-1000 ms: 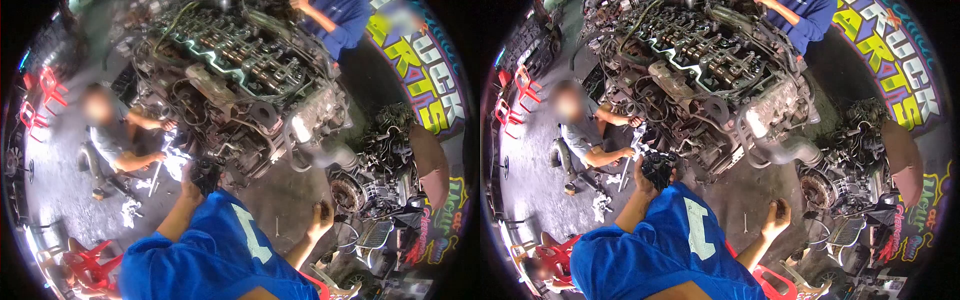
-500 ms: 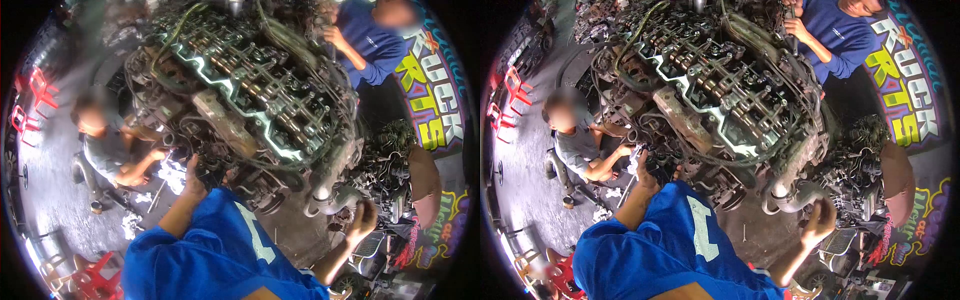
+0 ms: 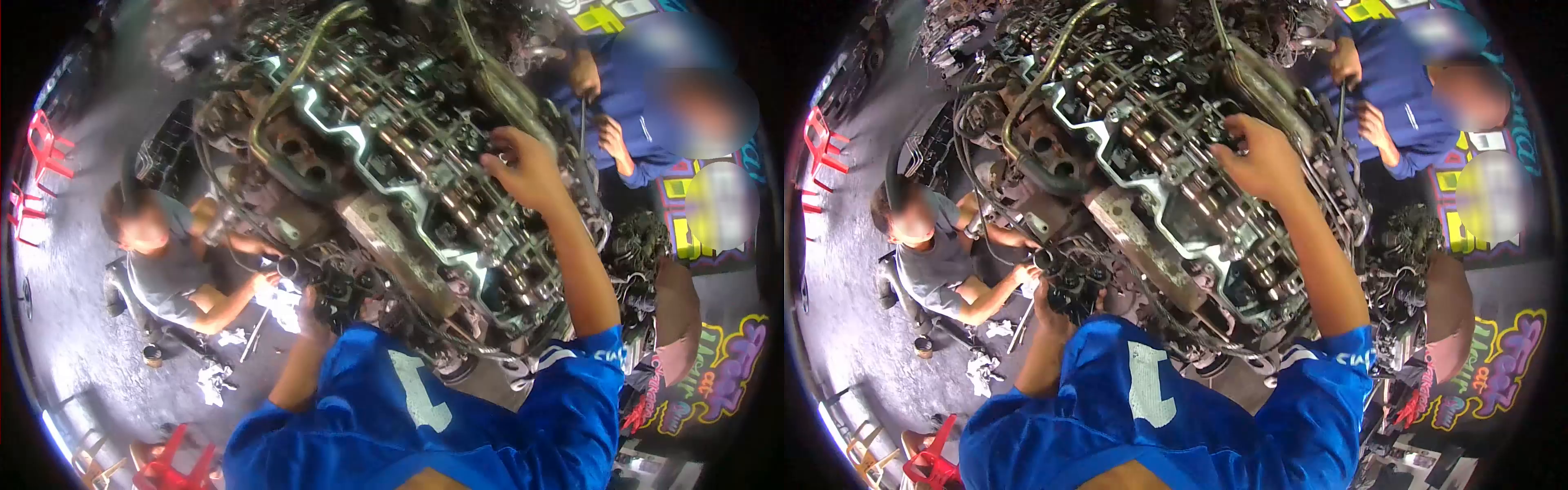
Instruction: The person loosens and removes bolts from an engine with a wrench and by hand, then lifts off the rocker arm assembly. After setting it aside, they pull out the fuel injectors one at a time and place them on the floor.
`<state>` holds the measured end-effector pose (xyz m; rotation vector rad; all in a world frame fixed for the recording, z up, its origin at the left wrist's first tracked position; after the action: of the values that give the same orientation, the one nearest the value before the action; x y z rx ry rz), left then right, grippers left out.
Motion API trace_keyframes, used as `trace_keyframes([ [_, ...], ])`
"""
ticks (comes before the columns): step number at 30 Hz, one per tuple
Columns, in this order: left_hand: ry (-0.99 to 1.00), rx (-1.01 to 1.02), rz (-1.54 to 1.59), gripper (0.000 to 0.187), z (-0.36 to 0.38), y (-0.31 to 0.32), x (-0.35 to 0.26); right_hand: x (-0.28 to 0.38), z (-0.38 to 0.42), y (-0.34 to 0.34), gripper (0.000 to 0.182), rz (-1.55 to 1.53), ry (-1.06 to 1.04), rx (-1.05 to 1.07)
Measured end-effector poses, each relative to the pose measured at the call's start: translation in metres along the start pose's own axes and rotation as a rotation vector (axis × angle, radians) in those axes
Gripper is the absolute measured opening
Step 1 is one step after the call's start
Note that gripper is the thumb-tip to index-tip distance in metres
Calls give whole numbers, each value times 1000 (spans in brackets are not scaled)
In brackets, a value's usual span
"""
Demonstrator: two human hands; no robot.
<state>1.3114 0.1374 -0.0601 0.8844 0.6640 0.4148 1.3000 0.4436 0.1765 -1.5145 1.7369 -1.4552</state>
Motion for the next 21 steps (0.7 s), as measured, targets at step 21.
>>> trace_keyframes([
  [21, 75, -163, 39, 70, -10, -57, -32, 3, -133, 136, 36, 74, -233, 26],
])
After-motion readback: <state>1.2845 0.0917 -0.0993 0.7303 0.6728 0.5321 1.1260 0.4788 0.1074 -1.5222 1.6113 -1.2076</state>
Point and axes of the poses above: each hand's wrist, its own z-axis away from the middle knuckle, its own y-axis out of the palm, x = y × z, the point moved 2 cm from there along -z, towards the middle knuckle, and after that the axes turned 15 degrees about -x, right-handed, at the moved point
